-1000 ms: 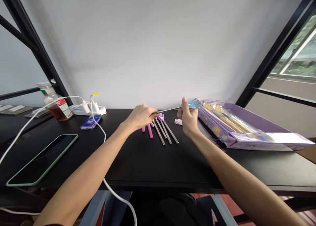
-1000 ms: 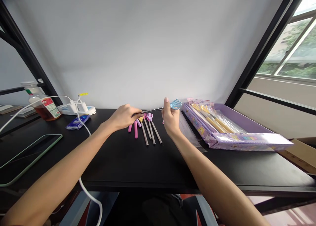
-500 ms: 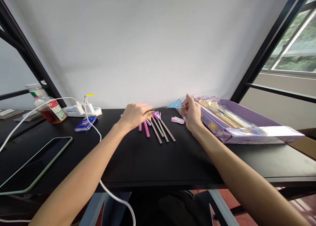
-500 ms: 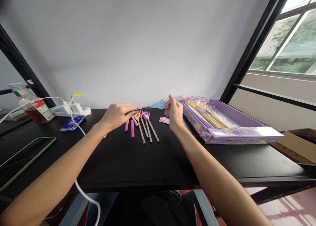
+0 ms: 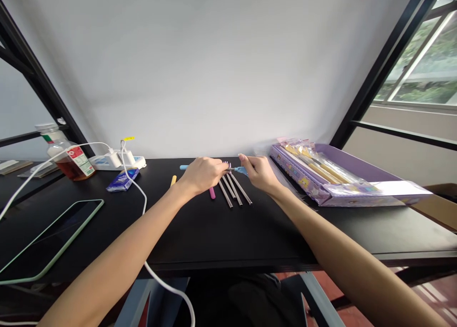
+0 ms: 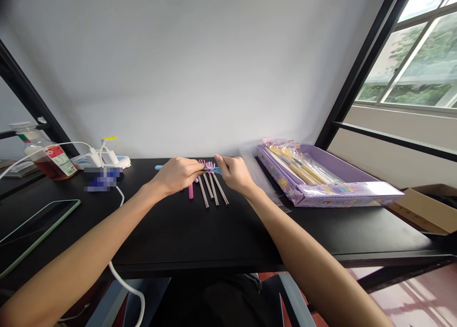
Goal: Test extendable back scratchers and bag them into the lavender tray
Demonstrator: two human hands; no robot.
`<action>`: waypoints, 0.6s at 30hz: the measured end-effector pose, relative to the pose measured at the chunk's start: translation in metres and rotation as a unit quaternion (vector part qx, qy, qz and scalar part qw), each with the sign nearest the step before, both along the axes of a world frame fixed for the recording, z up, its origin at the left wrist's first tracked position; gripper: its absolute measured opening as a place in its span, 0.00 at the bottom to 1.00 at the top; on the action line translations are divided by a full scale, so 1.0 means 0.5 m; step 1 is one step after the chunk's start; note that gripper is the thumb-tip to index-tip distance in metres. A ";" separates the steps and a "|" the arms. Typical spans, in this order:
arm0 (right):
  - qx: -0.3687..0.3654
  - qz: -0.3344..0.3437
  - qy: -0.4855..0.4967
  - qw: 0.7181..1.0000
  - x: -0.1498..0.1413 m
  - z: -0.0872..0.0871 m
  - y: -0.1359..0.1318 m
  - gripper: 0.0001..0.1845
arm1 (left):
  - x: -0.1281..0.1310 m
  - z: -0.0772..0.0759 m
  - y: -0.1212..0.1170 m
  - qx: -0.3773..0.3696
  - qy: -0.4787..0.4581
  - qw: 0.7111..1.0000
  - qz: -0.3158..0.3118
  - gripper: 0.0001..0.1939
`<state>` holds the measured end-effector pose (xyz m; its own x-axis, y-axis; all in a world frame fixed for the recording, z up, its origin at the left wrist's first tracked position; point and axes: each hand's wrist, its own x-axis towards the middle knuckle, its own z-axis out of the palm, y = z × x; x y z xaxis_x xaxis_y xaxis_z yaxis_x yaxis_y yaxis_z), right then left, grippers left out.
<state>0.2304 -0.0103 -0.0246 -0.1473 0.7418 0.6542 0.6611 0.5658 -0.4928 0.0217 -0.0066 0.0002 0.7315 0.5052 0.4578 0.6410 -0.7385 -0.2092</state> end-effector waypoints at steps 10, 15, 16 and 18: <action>-0.004 -0.015 0.127 0.992 0.036 0.042 -0.002 0.35 | -0.001 0.001 -0.009 -0.049 -0.094 0.994 -0.016 0.17; -0.078 0.038 0.221 0.971 0.066 0.048 0.004 0.32 | -0.005 -0.002 -0.006 -0.105 -0.127 0.986 -0.010 0.17; -0.095 0.062 0.244 0.963 0.074 0.049 0.006 0.31 | -0.004 -0.004 -0.005 -0.114 -0.140 0.983 -0.008 0.16; -0.113 0.068 0.271 0.953 0.093 0.054 0.010 0.31 | 0.000 -0.009 -0.006 -0.135 -0.171 0.976 -0.001 0.16</action>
<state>0.2769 -0.0054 0.0022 0.0622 0.8712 0.4870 0.2017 0.4669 -0.8610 0.0217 -0.0093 -0.0043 0.5597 0.6400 0.5264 0.6379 -0.7382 0.2193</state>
